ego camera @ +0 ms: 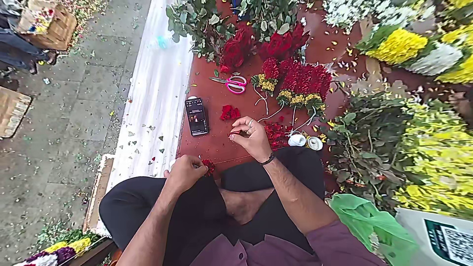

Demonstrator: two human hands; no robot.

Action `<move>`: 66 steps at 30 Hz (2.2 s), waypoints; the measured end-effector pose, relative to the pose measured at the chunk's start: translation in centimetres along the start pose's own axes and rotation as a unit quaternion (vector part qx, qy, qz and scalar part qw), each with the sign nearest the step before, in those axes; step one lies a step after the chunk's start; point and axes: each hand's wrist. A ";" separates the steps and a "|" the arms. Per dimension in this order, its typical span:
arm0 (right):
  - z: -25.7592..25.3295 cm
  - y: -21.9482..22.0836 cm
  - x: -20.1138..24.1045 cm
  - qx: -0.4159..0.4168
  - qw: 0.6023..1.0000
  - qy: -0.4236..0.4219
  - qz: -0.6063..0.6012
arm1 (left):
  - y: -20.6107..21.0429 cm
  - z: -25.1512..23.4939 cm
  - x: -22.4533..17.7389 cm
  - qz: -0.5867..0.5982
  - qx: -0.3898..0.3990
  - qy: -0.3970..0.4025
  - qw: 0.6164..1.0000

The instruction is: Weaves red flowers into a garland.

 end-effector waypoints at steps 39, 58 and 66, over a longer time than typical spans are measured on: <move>1.9 0.4 -1.3 0.266 0.958 0.091 0.066 | -1.2 0.1 -0.3 0.190 0.039 0.022 0.981; 2.6 0.0 -0.8 0.121 0.928 0.070 -0.346 | -3.1 0.2 -14.8 -0.008 -0.057 0.318 0.946; 2.0 1.2 1.3 0.227 0.956 -0.011 -0.184 | -1.9 -1.4 -9.7 -0.127 -0.204 0.100 0.966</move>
Point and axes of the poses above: each hand's wrist, its own z-axis away from the middle knuckle, its own y-axis out of the palm, x = y × z, and after that the axes turned 9 degrees about -x, right-handed
